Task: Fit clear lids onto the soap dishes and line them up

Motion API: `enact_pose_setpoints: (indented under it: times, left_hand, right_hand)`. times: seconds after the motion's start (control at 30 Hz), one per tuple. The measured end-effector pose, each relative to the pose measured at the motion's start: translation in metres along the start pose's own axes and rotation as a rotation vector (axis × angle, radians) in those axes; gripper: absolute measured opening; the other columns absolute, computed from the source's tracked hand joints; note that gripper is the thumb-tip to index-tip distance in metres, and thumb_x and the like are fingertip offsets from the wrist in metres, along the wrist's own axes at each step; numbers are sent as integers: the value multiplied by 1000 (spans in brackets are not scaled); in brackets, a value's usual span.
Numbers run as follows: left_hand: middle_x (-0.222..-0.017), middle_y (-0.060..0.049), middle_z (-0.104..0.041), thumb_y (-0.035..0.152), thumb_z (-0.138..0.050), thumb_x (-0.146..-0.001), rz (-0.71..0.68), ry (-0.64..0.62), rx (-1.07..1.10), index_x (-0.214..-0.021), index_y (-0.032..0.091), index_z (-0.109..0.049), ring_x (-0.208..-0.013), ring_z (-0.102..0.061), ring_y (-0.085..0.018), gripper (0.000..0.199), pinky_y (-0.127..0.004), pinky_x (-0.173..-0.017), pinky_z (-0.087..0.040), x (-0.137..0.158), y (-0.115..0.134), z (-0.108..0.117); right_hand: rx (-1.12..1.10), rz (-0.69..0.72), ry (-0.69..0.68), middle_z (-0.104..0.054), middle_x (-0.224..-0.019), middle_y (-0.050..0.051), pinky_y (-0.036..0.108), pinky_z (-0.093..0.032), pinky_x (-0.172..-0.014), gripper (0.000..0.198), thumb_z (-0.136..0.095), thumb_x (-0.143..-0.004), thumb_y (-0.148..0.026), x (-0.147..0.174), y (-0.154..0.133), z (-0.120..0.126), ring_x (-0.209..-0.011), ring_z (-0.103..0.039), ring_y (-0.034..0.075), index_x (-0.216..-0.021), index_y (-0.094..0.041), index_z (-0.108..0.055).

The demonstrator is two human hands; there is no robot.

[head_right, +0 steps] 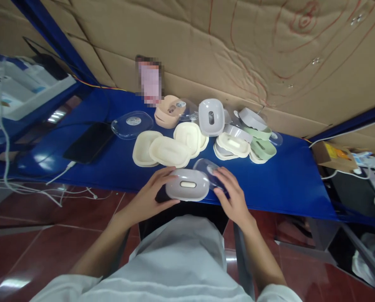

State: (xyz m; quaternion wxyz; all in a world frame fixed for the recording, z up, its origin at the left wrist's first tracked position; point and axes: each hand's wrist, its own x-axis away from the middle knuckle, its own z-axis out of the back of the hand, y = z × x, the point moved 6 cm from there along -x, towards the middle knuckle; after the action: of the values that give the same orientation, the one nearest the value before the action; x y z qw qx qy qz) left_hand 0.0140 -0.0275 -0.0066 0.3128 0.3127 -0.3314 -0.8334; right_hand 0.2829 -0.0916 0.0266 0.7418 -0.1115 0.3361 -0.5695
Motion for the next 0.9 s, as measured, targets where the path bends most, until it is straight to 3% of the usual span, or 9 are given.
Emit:
enact_pose_setpoints:
  times: [0.13,0.27,0.5,0.73,0.8,0.9]
  left_hand:
    - [-167,-13,-44,41,-82,-95,20,14,18,-167,36,-31,-156,-46,-34,88,-57,-128,-45,0,-6,-1]
    - [-167,-13,-44,45,-83,-94,52,9,22,-167,38,-32,-154,-48,-37,89,-60,-127,-45,0,-9,0]
    - [-160,-12,-49,48,-84,-92,60,-9,29,-164,38,-40,-149,-52,-35,85,-58,-126,-47,-1,-11,2]
    - [-159,-13,-48,44,-83,-94,1,-18,6,-164,37,-39,-146,-55,-33,84,-55,-123,-51,1,-6,2]
    - [-160,-14,-47,41,-81,-96,-52,38,-39,-163,35,-41,-146,-55,-32,78,-53,-122,-52,4,-1,4]
    - [-158,-15,-51,29,-73,-102,-124,220,-229,-158,32,-48,-146,-54,-33,62,-53,-121,-49,7,3,13]
  right_hand:
    - [121,260,-207,-48,-169,9,61,-38,-131,56,-54,-111,-29,-4,-39,-32,-162,-38,30,-167,-32,-44]
    - [266,374,-198,-50,-168,11,63,-36,-132,58,-57,-110,-32,-9,-50,-50,-163,-36,32,-167,-28,-44]
    - [319,513,-214,-57,-163,10,64,-32,-134,54,-63,-108,-31,-7,-49,-49,-162,-38,31,-160,-25,-53]
    - [320,399,-266,-55,-164,8,63,-40,-130,55,-67,-106,-39,-4,-37,-51,-162,-37,34,-159,-34,-55]
    - [329,361,-228,-56,-163,9,62,-44,-126,59,-69,-104,-38,8,-28,-42,-160,-41,35,-161,-36,-53]
    - [387,264,-112,-57,-161,11,62,-50,-120,69,-72,-102,-36,39,-3,-12,-156,-46,38,-165,-37,-45]
